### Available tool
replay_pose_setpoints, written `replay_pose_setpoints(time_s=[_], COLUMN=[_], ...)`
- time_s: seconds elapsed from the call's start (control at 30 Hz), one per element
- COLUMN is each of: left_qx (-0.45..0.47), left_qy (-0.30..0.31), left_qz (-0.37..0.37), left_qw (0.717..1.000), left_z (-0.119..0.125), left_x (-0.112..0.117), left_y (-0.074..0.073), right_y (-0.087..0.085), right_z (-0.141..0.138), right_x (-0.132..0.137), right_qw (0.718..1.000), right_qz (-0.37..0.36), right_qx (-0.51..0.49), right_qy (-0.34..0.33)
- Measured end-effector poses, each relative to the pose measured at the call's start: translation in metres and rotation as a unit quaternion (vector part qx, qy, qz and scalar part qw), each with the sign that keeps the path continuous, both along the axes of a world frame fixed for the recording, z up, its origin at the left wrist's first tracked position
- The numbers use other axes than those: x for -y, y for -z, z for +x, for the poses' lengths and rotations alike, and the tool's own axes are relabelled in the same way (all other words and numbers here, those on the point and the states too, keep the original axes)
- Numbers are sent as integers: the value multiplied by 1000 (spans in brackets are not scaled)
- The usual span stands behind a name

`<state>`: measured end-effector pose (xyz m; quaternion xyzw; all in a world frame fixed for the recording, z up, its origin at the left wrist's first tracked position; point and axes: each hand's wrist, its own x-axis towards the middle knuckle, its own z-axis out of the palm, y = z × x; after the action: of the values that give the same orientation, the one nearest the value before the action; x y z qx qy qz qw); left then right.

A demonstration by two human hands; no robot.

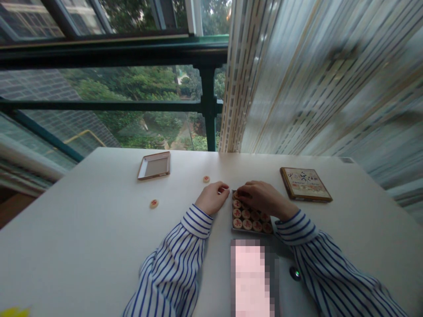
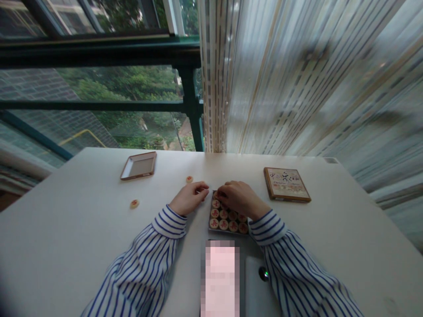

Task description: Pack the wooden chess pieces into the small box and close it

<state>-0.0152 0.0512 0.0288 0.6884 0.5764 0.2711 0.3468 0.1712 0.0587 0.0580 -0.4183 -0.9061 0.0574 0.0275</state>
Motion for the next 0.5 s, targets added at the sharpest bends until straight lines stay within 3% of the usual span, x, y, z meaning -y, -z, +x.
replay_pose_setpoints(time_s=[0.5], left_qx=[2], left_qy=[-1], left_qz=[0], left_qw=[1000], left_z=[-3], left_x=[-1], left_y=[-1], right_y=[-7], right_z=[0], right_x=[1], right_qw=[1000], right_qz=[-17], right_qx=[2], right_qy=[-9])
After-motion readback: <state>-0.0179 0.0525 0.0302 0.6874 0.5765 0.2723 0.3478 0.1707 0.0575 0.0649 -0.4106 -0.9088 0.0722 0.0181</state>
